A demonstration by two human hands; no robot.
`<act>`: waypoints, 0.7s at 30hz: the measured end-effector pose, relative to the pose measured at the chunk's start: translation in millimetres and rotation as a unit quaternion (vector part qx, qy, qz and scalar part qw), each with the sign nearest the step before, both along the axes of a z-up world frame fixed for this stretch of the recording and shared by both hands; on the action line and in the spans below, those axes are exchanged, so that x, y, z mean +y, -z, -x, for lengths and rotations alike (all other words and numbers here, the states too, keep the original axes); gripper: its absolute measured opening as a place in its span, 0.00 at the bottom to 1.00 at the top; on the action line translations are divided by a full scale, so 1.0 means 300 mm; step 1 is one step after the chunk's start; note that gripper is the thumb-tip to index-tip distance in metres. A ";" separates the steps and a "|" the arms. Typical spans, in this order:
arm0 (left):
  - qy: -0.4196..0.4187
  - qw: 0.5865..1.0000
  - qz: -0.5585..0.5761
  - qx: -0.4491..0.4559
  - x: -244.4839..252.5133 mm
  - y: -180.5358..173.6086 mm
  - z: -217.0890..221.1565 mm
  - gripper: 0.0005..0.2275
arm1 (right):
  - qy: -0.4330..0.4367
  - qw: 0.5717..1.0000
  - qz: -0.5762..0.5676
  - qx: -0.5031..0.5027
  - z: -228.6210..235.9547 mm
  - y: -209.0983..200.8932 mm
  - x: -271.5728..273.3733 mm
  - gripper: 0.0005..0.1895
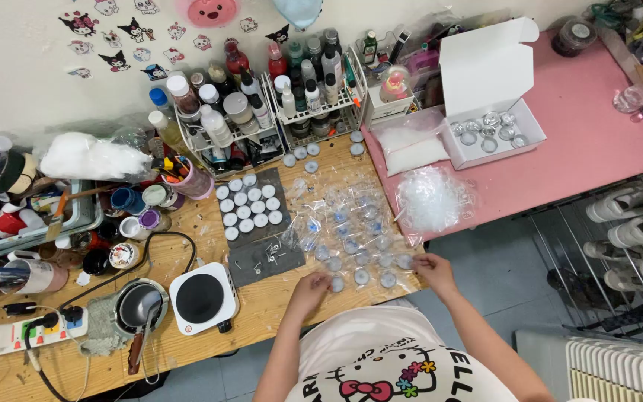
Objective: The person places small round metal candle tins and clear plastic covers onto a wooden workspace by hand and then puts the covers onto the tins one by one.
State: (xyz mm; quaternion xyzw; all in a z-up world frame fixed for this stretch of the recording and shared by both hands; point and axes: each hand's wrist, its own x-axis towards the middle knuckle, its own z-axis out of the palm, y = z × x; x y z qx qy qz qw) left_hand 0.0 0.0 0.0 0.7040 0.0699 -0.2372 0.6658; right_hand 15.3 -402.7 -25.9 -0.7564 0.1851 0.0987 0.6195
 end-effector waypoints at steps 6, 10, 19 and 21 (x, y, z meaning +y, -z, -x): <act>-0.012 0.998 -0.051 0.026 0.016 -0.036 0.022 0.11 | -0.038 0.989 0.140 -0.039 -0.009 -0.070 0.047 0.17; -0.018 0.997 -0.073 0.029 0.023 -0.061 0.034 0.10 | -0.057 0.957 0.274 -0.071 0.014 -0.202 0.074 0.19; -0.058 0.997 -0.038 -0.039 0.076 0.020 0.014 0.09 | 0.099 0.936 0.291 -0.172 -0.084 -0.282 0.012 0.18; -0.074 0.992 -0.099 -0.041 0.083 -0.045 0.009 0.10 | 0.142 0.926 0.290 -0.197 -0.146 -0.311 -0.005 0.20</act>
